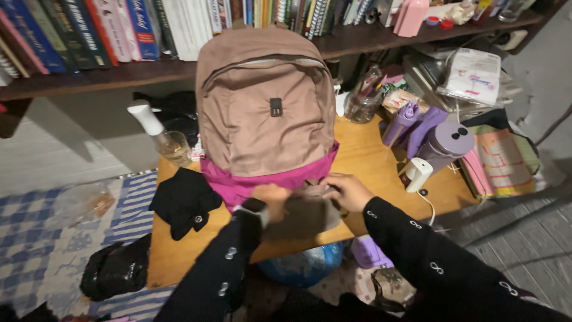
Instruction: The person packs a pink and brown backpack with various items. They place a floral notebook, a green highlighter, a small card, a black pouch, and a black cap into the bag. The person also briefly browses a bookshelf before zipping the backpack closed.
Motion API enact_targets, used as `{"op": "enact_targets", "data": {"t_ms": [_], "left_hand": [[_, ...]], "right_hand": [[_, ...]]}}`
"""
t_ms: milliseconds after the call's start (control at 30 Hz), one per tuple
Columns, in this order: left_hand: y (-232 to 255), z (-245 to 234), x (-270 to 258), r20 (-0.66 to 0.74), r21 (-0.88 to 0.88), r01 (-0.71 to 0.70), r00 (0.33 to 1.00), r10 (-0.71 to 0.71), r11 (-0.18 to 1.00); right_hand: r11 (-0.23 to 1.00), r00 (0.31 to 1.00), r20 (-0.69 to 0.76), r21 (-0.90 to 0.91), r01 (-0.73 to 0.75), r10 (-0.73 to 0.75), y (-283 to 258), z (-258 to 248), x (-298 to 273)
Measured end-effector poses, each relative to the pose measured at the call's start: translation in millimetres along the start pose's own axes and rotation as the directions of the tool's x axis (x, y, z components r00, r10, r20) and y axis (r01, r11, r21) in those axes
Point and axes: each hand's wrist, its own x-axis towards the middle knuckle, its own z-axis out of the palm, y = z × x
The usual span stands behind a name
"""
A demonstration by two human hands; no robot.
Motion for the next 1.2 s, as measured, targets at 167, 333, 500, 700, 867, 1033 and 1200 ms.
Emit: {"op": "enact_targets", "data": {"t_ms": [167, 333, 500, 700, 867, 1033, 1200], "left_hand": [[-41.0, -6.2, -23.2, -0.153, -0.259, 0.041, 0.985, -0.083, 0.965], [-45.0, 6.6, -43.2, -0.240, -0.441, 0.226, 0.903, -0.357, 0.869], [-25.5, 20.4, -40.5, -0.411, 0.254, 0.173, 0.910, -0.056, 0.952], [4.1, 27.8, -71.0, -0.365, 0.256, 0.024, 0.928, 0.073, 0.966], [14.3, 17.2, -68.8, -0.079, 0.139, 0.180, 0.982, -0.170, 0.974], [5.3, 21.2, -70.2, -0.436, 0.203, 0.047, 0.898, 0.048, 0.978], [4.8, 31.5, -72.8, -0.502, 0.306, -0.024, 0.846, 0.182, 0.952]], "right_hand": [[0.993, 0.993, -0.103, 0.092, 0.075, -0.065, -19.7, 22.2, 10.7], [0.915, 0.992, -0.082, -0.385, -0.119, 0.094, -31.8, 48.5, 26.0], [0.745, 0.990, -0.126, -0.666, -0.031, -0.071, -30.4, 56.0, 16.0], [0.775, 0.967, 0.243, -0.624, 0.097, 0.075, -33.4, 57.9, -4.1], [0.791, 0.940, 0.228, -0.608, -0.068, 0.255, -41.1, 58.8, 4.6], [0.849, 0.979, 0.118, -0.523, -0.079, 0.164, -52.2, 40.0, -0.3], [0.882, 0.995, 0.099, -0.469, 0.050, -0.004, -70.1, 25.2, -9.8]]}}
